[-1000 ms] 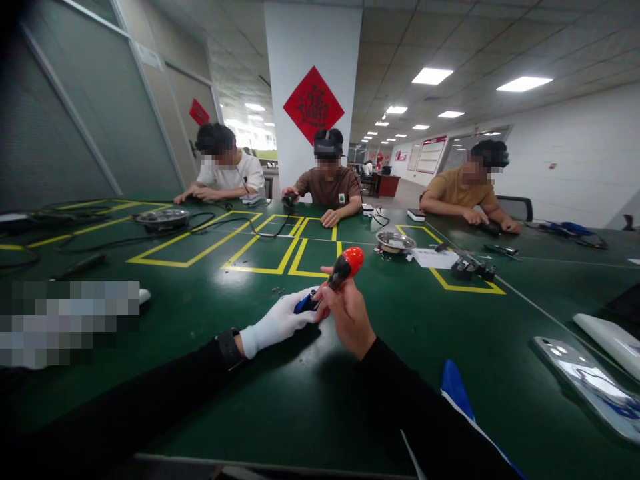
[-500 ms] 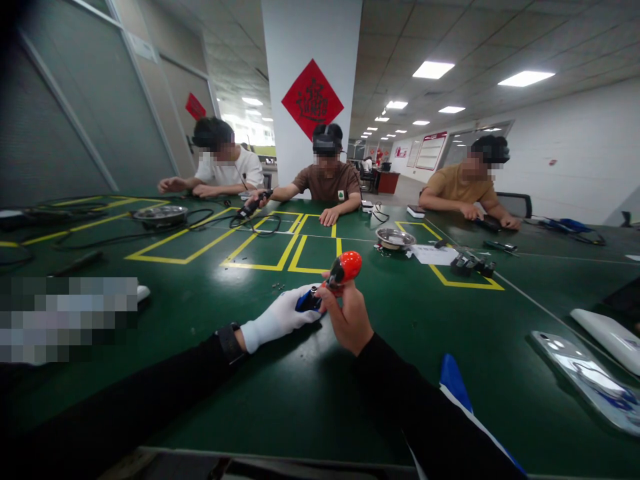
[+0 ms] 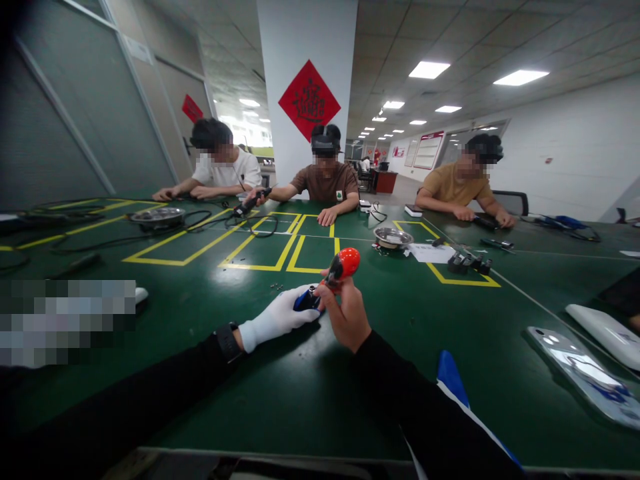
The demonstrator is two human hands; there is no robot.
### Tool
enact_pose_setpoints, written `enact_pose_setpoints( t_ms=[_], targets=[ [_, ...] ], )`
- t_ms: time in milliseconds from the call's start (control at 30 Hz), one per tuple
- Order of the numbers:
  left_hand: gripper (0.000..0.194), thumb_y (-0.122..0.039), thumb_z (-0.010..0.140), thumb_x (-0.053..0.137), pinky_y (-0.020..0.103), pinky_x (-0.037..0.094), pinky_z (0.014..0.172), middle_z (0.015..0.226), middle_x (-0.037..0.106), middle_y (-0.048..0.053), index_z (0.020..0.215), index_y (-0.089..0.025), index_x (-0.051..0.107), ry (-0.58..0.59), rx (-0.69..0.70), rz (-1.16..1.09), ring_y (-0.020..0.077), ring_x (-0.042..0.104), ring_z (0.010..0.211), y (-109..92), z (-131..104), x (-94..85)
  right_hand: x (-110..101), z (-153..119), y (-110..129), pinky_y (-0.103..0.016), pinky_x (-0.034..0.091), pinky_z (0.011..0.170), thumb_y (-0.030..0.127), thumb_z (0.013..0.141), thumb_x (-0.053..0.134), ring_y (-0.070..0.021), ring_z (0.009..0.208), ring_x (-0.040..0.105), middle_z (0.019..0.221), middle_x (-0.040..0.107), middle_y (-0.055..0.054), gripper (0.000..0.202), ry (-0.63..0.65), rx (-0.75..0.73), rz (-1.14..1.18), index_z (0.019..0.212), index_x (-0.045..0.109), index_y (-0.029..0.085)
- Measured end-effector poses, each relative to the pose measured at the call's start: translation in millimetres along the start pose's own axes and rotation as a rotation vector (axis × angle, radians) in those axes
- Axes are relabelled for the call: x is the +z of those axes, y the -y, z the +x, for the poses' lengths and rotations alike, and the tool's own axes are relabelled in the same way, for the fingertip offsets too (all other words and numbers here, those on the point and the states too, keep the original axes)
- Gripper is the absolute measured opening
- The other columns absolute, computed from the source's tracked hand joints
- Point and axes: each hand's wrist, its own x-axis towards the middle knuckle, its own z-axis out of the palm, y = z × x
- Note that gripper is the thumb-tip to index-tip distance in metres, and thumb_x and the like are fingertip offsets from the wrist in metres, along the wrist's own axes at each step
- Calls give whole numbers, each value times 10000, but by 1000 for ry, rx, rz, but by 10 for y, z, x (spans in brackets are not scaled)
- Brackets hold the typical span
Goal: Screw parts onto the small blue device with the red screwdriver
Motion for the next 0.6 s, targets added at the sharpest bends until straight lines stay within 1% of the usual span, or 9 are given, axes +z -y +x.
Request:
enact_pose_setpoints(
  t_ms=[133,267,400,600],
  targets=[
    [572,-285,718,644,379,487,881,1028,682,69,1262,-168,514,-4,-9,-12,233,639,914,39,1,5,-3,0,-3,-302,484,628,315,913,469,-126,589,576,814,624,-13,213,-19,-3,4,1101,469,216],
    [547,-291,723,637,381,482,887,1055,671,68,1246,-173,526,-7,-8,-9,229,635,914,25,-1,4,-7,5,-3,-301,480,623,314,913,471,-123,582,576,823,621,-12,211,-8,1,0,1100,462,217],
    [521,-289,740,619,380,481,878,1008,676,62,1240,-169,529,23,-12,6,227,631,909,-27,-16,-12,-7,6,2,-300,478,625,318,913,469,-123,580,577,813,613,-6,219,-12,-6,-5,1106,460,215],
    [536,-332,752,619,346,502,784,948,675,54,1252,-171,512,32,-42,-13,193,630,779,-20,-18,-8,-3,5,3,-300,476,630,312,912,470,-124,577,580,809,615,-4,215,-21,-20,-13,1106,459,217]
  ],
)
